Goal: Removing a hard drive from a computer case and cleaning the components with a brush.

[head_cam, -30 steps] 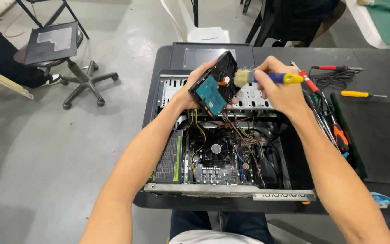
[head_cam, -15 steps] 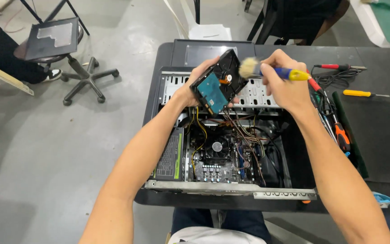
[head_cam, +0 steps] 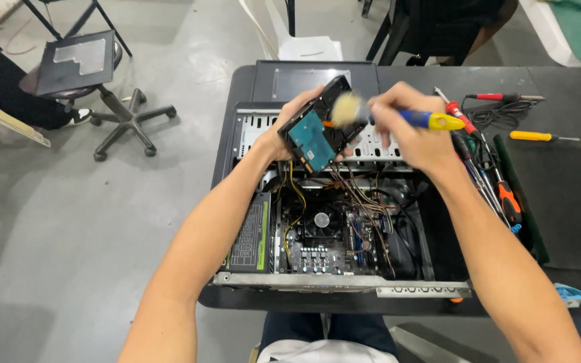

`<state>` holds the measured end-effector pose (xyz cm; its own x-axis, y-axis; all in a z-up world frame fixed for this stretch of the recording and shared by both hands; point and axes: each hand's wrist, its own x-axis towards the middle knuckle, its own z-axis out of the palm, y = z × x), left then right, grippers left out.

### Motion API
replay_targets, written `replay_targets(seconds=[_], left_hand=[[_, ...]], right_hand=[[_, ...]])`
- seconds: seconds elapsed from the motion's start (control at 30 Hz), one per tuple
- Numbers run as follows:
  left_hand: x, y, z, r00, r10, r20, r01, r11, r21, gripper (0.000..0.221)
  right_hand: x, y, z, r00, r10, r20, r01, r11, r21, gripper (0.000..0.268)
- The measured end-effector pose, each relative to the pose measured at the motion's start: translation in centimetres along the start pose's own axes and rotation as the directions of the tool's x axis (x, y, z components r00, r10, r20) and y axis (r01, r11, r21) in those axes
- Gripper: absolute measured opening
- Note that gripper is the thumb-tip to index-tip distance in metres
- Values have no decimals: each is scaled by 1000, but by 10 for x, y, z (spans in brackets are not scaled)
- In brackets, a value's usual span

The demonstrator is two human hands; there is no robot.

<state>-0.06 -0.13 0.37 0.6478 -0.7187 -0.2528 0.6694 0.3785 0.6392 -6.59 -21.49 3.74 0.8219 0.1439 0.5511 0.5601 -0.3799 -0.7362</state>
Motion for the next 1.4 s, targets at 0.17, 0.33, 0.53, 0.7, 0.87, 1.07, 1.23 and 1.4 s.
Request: replay_targets(seconds=[0.17, 0.33, 0.53, 0.7, 0.87, 1.07, 1.23, 1.4], left_hand=[[-7, 0, 6, 1000, 25, 9, -25, 999, -32, 58], [3, 2, -5, 999, 54, -5, -54, 997, -60, 56], [-1, 3, -2, 999, 45, 24, -45, 999, -3, 60], [9, 15, -10, 967, -144, 208, 119, 984, 132, 91], [14, 15, -14, 999, -1, 49, -11, 971, 240, 71], [5, 10, -9, 995, -44, 93, 21, 973, 232, 82], [4, 10, -8, 985, -103, 140, 81, 984, 156, 90], [-7, 2, 4, 997, 76, -1, -76, 997, 6, 59]], right_hand=[[-4, 15, 14, 984, -64, -168, 77, 994, 72, 13], [-6, 7, 22, 994, 42, 99, -74, 934, 349, 16], [-2, 7, 19, 996, -26, -85, 38, 989, 144, 18], [4, 9, -9, 991, 135, 8, -136, 989, 67, 18], [1, -4, -5, 969, 78, 236, -135, 963, 233, 13], [-4, 6, 1, 994, 100, 40, -105, 983, 149, 12], [-1, 4, 5, 999, 4, 40, -15, 962, 271, 9], [0, 35, -12, 974, 180, 135, -209, 946, 247, 17]])
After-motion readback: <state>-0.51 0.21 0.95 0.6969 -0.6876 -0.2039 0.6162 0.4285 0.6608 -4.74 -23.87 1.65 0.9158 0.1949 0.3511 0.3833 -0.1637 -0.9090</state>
